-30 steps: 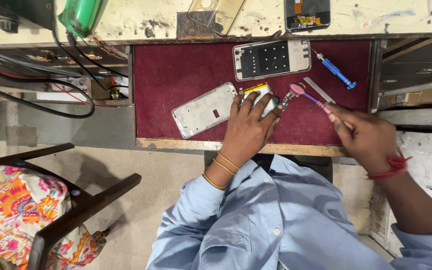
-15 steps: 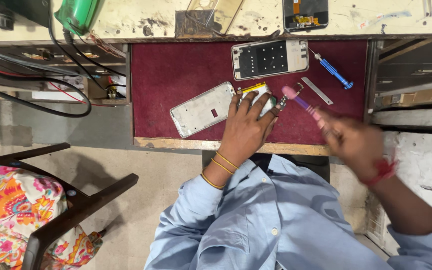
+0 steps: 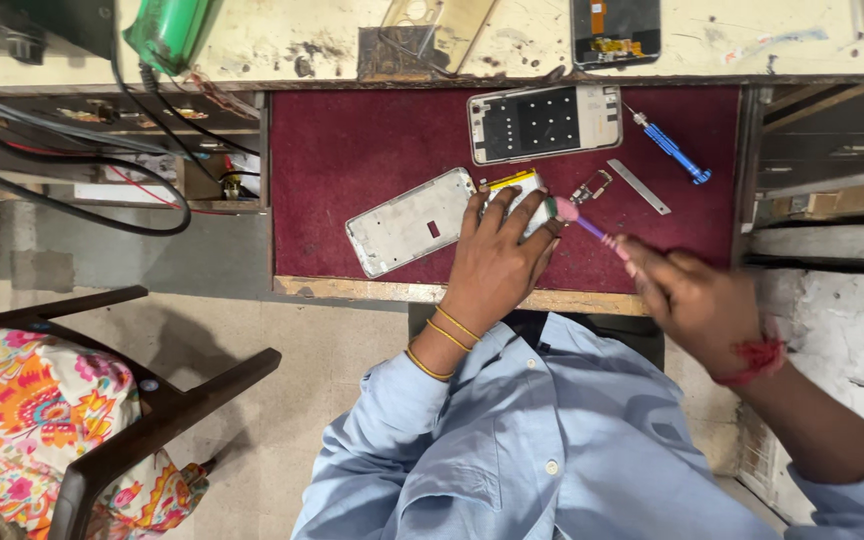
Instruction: The person solders a small component on a disassembled phone part using a soldering iron, then brushes the phone frame and battery area with a toothbrush, unscrews a screw from the phone body with a screwdriver, and fits the screen assembly onto the phone frame, pressing it together by hand.
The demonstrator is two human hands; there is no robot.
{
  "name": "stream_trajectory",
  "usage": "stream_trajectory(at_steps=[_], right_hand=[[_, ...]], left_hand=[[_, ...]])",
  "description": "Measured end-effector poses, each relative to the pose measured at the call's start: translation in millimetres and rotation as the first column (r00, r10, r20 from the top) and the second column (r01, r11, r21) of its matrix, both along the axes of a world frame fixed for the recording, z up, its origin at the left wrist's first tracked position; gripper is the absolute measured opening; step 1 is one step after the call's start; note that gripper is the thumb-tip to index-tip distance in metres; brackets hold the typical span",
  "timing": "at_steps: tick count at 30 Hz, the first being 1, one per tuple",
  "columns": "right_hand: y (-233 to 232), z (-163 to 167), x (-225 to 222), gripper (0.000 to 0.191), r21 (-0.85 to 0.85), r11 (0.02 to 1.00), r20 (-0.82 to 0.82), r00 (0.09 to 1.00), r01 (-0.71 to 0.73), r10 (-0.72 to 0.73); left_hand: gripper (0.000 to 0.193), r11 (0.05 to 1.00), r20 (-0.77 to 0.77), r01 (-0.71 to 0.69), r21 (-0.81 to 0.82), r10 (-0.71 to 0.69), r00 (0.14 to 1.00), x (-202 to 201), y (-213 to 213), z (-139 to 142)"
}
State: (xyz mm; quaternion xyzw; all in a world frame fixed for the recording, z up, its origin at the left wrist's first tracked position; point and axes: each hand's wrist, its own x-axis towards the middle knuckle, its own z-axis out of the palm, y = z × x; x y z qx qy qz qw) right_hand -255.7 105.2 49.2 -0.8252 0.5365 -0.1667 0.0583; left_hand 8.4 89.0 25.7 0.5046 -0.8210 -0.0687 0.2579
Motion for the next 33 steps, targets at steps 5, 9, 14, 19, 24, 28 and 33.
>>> stream_trajectory(at_steps=[5, 9, 14, 19, 24, 28, 33], right_hand=[[5.2, -13.7, -10.2, 0.031, 0.065, 0.995, -0.029, 0.997, 0.079, -0.078], [6.9, -17.3, -12.2, 0.03, 0.102, 0.992, -0.13, 0.99, 0.072, -0.058], [4.1, -4.7, -6.5, 0.032, 0.019, 0.998, -0.025, 0.998, 0.064, -0.063], [4.8, -0.7, -7.0, 0.029, 0.034, 0.991, -0.008, 0.992, 0.128, -0.128], [6.7, -15.5, -19.2, 0.026, 0.093, 0.986, 0.008, 0.99, 0.138, -0.139], [9.7, -26.4, -28.6, 0.029, -0.01, 0.997, -0.056, 0.995, 0.082, -0.083], [8.8, -24.5, -29.3, 0.03, 0.1, 0.984, -0.013, 0.989, 0.146, -0.145]], left_hand=[[0.029, 1.0, -0.013, 0.007, -0.002, -0.007, 1.0, -0.6, 0.8, -0.6], [0.03, 1.0, 0.005, 0.008, -0.01, -0.008, 1.0, -0.3, 0.7, -0.1], [0.029, 1.0, -0.003, -0.002, -0.014, 0.002, 1.0, 0.2, -0.8, 0.7], [0.03, 1.0, -0.012, 0.008, -0.015, -0.008, 1.0, 0.0, -0.4, 1.3], [0.029, 1.0, -0.006, 0.004, -0.003, -0.004, 1.0, -0.3, 0.3, 1.1], [0.029, 1.0, -0.014, 0.01, -0.016, -0.01, 1.0, -0.2, 0.3, 0.8], [0.028, 1.0, -0.013, 0.012, -0.009, -0.013, 1.0, -0.5, 0.6, 0.8]])
